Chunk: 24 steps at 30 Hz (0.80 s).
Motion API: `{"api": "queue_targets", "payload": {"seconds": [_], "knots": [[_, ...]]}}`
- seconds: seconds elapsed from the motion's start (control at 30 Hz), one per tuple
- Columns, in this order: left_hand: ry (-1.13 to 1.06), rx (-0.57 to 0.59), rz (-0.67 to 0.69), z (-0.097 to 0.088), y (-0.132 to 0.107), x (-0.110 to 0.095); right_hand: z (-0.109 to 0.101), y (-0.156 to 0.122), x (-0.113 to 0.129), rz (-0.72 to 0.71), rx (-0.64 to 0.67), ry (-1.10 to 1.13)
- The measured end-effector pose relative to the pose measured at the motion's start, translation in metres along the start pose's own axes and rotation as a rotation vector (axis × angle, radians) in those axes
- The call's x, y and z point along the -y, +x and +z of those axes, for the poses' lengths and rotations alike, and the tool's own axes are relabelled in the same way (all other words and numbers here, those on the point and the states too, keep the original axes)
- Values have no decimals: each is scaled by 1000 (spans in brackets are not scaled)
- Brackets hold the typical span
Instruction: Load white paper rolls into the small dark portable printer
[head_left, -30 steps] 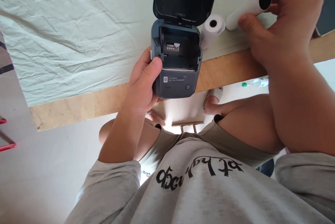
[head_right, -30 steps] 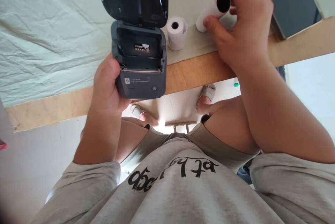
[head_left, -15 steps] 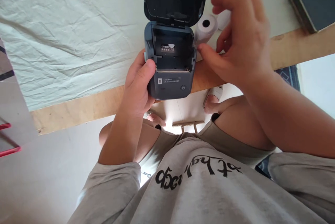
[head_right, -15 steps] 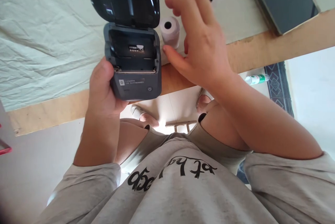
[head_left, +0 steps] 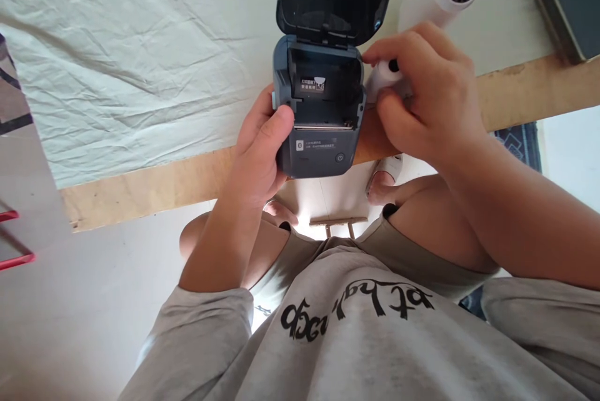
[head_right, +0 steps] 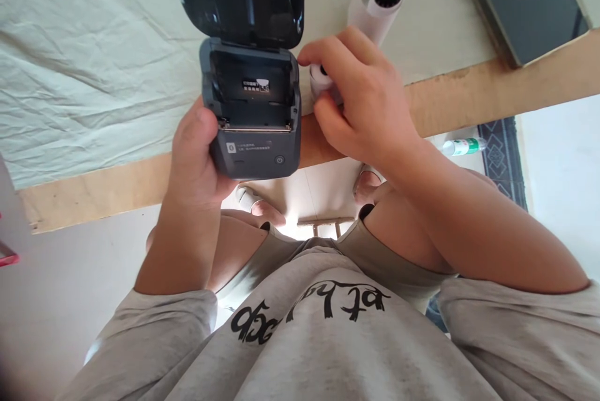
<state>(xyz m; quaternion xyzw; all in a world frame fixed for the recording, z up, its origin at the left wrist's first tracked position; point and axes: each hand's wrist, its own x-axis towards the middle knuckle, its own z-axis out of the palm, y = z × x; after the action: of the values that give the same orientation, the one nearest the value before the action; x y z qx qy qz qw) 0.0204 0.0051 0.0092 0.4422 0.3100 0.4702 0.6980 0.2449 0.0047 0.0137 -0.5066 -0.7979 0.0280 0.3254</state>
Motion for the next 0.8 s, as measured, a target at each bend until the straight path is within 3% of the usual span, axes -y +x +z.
{"api": "queue_targets", "payload": {"seconds": [0.23,0.37,0.5,0.6,0.7,0.8], "knots": [[27,1,30,-5,2,2,-2,1,5,118,-40,64],[17,-41,-27,-1,0,-2,-7,5,6,220,-135,271],[20,-16,-14,-1,2,-1,-14,11,9,58,-357,453],[50,6,37,-4,4,1,-20,13,21,12,-243,437],[79,-4,29,-3,3,0,-22,14,39,-87,-166,275],[89,-28,-18,-2,1,-2,-19,16,52,-29,-129,118]]}}
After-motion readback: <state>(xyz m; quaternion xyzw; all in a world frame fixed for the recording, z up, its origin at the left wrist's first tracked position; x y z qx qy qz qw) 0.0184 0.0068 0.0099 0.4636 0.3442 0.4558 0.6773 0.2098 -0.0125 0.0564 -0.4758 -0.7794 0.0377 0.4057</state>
